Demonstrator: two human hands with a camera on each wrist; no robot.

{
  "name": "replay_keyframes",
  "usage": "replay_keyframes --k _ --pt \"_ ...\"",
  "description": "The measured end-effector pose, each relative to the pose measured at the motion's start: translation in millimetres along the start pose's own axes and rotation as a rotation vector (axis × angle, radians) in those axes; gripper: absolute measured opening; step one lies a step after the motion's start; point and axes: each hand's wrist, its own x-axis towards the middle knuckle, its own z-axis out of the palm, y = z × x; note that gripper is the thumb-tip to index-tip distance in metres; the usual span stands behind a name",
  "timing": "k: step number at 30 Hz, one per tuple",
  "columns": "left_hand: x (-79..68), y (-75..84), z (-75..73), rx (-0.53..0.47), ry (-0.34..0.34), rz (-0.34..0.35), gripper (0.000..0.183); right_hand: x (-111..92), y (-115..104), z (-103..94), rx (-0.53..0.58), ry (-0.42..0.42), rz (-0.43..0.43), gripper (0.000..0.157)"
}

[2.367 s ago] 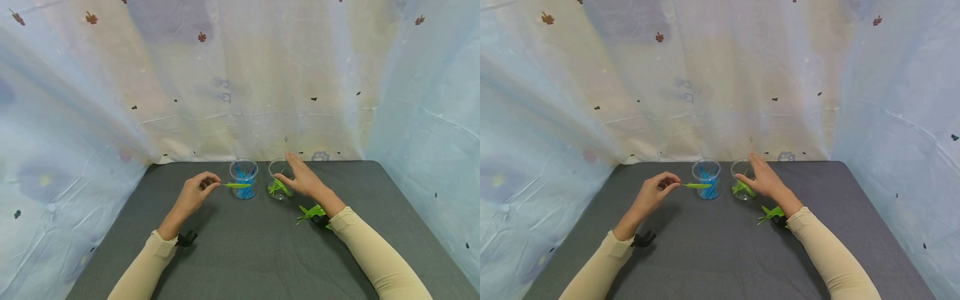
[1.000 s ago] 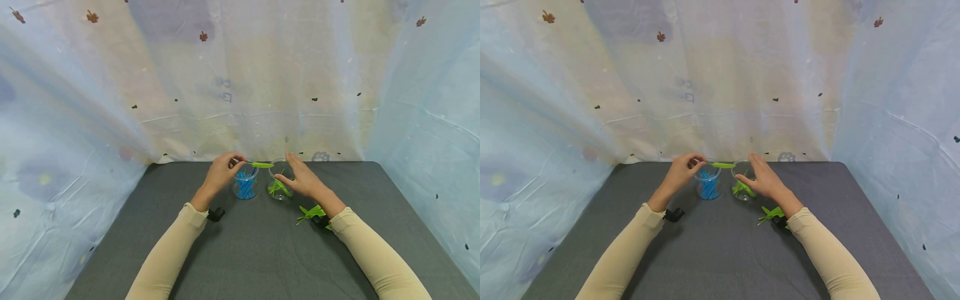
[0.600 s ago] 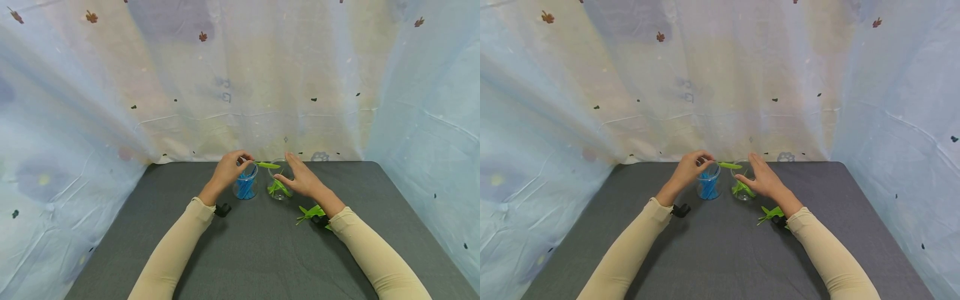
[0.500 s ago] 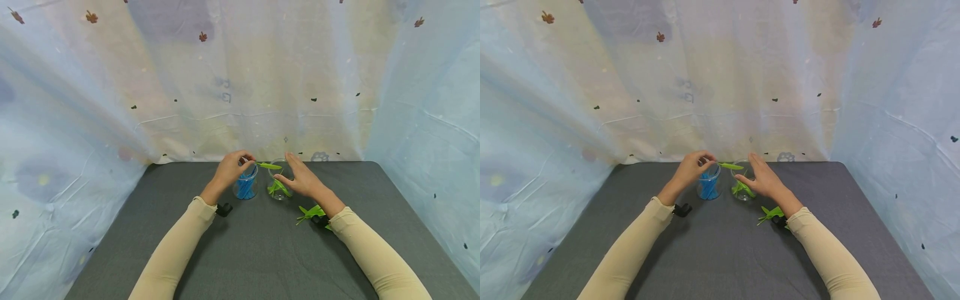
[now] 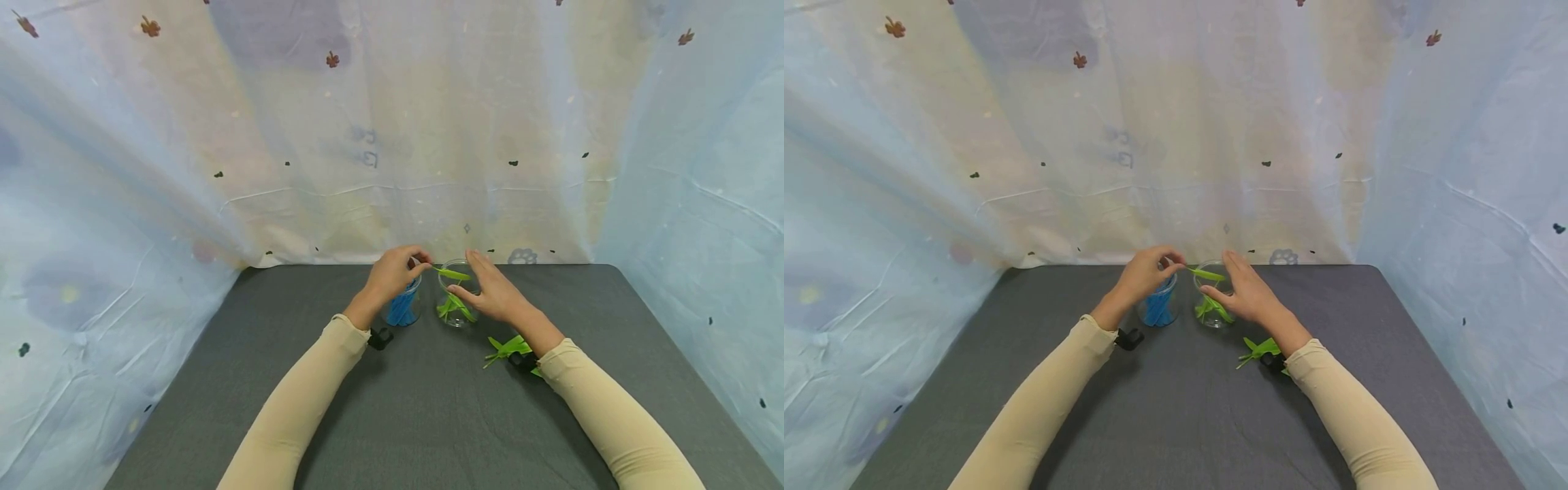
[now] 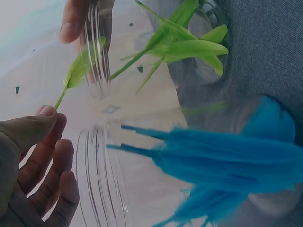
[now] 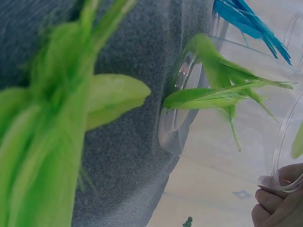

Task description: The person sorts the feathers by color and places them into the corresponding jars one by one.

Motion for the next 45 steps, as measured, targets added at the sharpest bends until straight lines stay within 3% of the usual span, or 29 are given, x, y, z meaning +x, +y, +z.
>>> replay_keyframes --k 10,27,35,45 --pt "7.4 4.1 11.9 0.046 -0.017 -0.007 0.012 -2.2 -2.1 -0.2 -0.004 -0.006 0.001 0.106" --pt "15.8 10.5 20.2 -0.001 -0.063 0.007 0.013 -2.5 -1.4 -1.8 0.011 0.001 -0.011 0.106" --pt "14.6 4.4 23.1 0.003 -0.029 0.0 0.015 -0.5 1.1 -0.6 0.0 -0.007 -0.005 0.106" --pt "7.9 -2.7 22.0 -0.01 -0.016 0.042 0.014 0.8 0.5 -3.9 0.042 -0.042 0.019 0.108"
